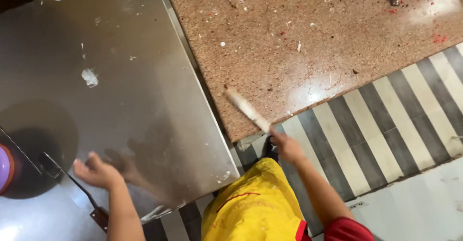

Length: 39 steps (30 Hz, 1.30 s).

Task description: The person squeezes filling from a plastic bottle onto round cookie tops and places the filled tops onto cookie bottoms to assemble sandwich cookies, arranging the finished cookies in rows on the worktable. They use a knife to scrape crumbs and spilled filling off the table and wipe the surface with their hand.

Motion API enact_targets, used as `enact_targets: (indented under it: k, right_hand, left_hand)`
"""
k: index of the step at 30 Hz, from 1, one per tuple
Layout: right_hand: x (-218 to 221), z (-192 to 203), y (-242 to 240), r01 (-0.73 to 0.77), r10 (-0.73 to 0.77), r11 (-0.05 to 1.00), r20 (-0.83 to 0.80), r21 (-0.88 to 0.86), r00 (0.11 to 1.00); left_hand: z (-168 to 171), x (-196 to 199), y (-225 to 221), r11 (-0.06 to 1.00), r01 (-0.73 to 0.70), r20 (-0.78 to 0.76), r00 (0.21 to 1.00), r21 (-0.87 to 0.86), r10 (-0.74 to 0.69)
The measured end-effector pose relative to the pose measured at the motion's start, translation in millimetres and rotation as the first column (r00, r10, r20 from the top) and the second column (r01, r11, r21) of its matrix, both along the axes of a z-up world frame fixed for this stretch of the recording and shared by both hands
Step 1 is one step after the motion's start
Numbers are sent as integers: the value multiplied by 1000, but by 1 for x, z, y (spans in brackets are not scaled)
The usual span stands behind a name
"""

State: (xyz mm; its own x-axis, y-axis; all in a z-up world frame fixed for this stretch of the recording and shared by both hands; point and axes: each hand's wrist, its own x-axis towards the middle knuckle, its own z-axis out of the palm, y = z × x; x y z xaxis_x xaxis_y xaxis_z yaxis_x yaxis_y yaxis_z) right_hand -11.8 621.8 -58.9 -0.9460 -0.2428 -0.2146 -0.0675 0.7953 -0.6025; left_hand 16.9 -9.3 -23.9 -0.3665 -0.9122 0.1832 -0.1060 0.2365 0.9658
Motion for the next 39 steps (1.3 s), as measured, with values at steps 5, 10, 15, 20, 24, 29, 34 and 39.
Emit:
enact_targets:
  k: [5,10,15,20,24,29,34,39]
  right_hand:
    - [-118,-6,170,245,-256,966,-156,-89,954]
    - [-145,-5,150,50,-43,980,43,-192,998]
    - [-140,30,4,-486,444,848,215,212,870]
    - [-254,16,32,-75,36,984,238,160,971]
    - [-289,-13,129,291,-315,942,-142,-169,938]
    - [-254,53,57,122,-133,989,128,86,983]
    - [-280,-21,-47,-114,113,993,140,2,984]
    - [-327,-3,10,130,-150,979,120,160,981]
  left_hand:
    - [-20,74,61,977,-18,-55,998,-214,6]
    - [1,80,183,966,-219,-100,973,-138,207]
    - [61,27,300,986,-166,-275,947,20,165]
    - [91,57,331,993,-23,-194,981,-115,0]
    - [89,96,329,985,-145,-62,988,-91,139]
    - [56,45,320,986,-150,-69,987,-73,145]
    - [114,-87,321,984,134,-108,983,-120,-147]
    - [128,-113,287,925,322,-91,934,-200,-345]
